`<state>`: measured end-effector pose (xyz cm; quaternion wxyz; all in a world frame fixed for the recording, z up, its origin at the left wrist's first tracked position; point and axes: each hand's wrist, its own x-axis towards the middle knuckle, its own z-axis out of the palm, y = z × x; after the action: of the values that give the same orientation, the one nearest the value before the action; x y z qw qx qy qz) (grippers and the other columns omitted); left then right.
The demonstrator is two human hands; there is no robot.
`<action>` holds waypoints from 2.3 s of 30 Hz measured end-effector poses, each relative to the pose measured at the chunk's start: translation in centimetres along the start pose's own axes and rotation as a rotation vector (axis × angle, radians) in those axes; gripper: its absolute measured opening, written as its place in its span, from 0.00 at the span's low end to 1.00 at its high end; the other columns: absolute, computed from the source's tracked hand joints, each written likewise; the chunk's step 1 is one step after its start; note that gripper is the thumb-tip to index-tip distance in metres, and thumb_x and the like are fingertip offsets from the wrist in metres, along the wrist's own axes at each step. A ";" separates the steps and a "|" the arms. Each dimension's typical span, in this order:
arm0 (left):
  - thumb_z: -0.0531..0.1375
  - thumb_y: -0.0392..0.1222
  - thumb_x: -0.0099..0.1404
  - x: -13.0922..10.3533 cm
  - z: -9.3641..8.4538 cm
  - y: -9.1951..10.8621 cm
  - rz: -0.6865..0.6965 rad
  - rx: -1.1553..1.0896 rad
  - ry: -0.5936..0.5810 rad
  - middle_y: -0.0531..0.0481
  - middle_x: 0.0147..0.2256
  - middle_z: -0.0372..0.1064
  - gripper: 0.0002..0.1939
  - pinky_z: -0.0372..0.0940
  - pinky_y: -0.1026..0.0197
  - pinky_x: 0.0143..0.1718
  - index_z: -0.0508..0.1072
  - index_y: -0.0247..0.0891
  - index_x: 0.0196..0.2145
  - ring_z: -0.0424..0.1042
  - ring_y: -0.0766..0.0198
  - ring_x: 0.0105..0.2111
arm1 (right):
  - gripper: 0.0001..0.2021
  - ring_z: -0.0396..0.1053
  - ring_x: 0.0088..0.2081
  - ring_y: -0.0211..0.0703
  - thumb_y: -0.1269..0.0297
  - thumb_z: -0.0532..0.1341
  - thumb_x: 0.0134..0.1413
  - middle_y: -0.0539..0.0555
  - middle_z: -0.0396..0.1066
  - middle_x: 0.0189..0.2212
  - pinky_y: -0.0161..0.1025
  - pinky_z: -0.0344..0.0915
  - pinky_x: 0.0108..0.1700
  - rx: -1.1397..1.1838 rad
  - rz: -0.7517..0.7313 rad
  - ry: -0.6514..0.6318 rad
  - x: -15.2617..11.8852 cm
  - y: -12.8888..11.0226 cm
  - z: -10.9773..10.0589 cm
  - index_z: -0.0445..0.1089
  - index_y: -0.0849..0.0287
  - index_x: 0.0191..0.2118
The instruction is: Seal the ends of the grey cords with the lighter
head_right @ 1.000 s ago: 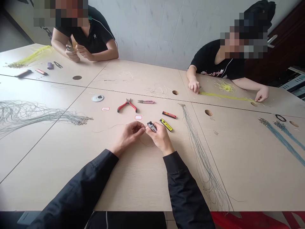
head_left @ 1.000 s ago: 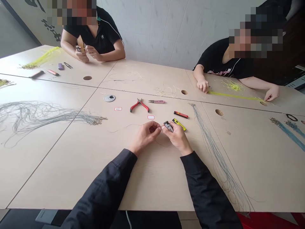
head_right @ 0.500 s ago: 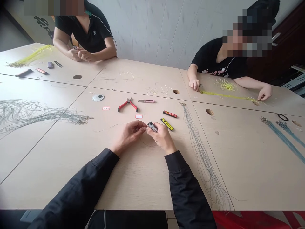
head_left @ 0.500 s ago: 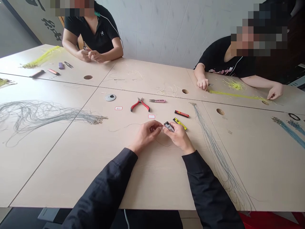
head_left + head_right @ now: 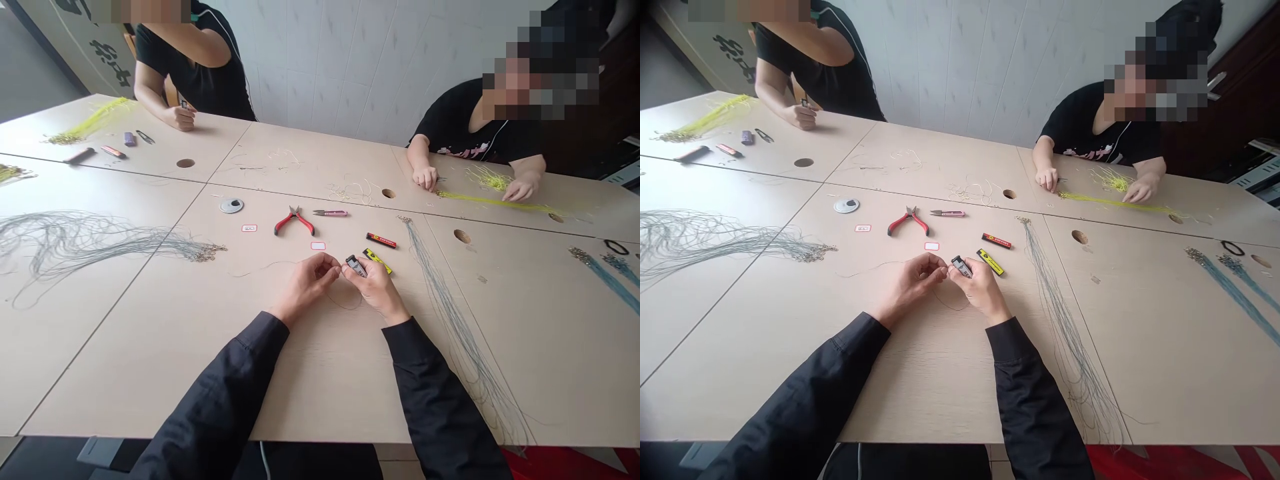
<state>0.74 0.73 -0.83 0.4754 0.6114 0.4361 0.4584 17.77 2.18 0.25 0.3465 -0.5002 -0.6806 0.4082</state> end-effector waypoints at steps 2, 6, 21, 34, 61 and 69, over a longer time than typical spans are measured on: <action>0.59 0.46 0.64 0.0 0.0 -0.2 -0.012 0.000 0.002 0.49 0.31 0.70 0.11 0.61 0.65 0.31 0.71 0.34 0.35 0.66 0.67 0.30 | 0.14 0.51 0.26 0.36 0.55 0.59 0.56 0.45 0.52 0.22 0.35 0.49 0.28 0.003 -0.002 0.015 0.0 0.0 0.0 0.63 0.59 0.26; 0.59 0.47 0.64 0.1 0.0 -0.3 -0.031 -0.001 0.004 0.49 0.30 0.70 0.12 0.60 0.65 0.29 0.72 0.34 0.33 0.66 0.67 0.28 | 0.14 0.50 0.24 0.36 0.54 0.59 0.57 0.45 0.52 0.20 0.36 0.49 0.27 0.014 0.025 0.014 0.0 -0.1 0.0 0.66 0.59 0.28; 0.60 0.45 0.62 0.2 0.1 -0.1 -0.042 0.041 0.046 0.48 0.28 0.72 0.10 0.62 0.64 0.29 0.74 0.34 0.31 0.68 0.66 0.28 | 0.13 0.56 0.27 0.37 0.56 0.59 0.57 0.46 0.59 0.23 0.34 0.53 0.30 0.007 -0.030 -0.006 0.0 -0.1 0.0 0.68 0.60 0.29; 0.59 0.45 0.62 0.0 0.2 0.2 -0.041 0.099 0.032 0.49 0.28 0.73 0.10 0.62 0.65 0.29 0.74 0.34 0.30 0.69 0.66 0.28 | 0.16 0.47 0.24 0.36 0.56 0.60 0.53 0.45 0.48 0.20 0.35 0.48 0.26 0.005 0.039 0.016 0.1 0.1 0.1 0.55 0.56 0.22; 0.58 0.42 0.61 -0.2 0.2 0.5 -0.045 0.075 0.013 0.52 0.28 0.70 0.08 0.60 0.67 0.28 0.72 0.35 0.31 0.66 0.69 0.27 | 0.15 0.47 0.22 0.33 0.54 0.59 0.58 0.44 0.50 0.20 0.34 0.47 0.24 0.098 0.058 -0.042 0.0 0.9 0.2 0.58 0.57 0.27; 0.57 0.40 0.60 0.2 0.5 -0.5 -0.044 -0.034 0.081 0.54 0.26 0.65 0.05 0.58 0.68 0.27 0.68 0.35 0.30 0.61 0.71 0.25 | 0.26 0.50 0.19 0.34 0.43 0.48 0.64 0.46 0.55 0.18 0.35 0.48 0.24 0.118 0.052 0.007 0.0 0.6 0.4 0.62 0.58 0.23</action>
<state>1.23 0.91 -1.38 0.4776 0.5744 0.4602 0.4798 17.68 2.15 -0.45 0.3671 -0.4978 -0.6408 0.4548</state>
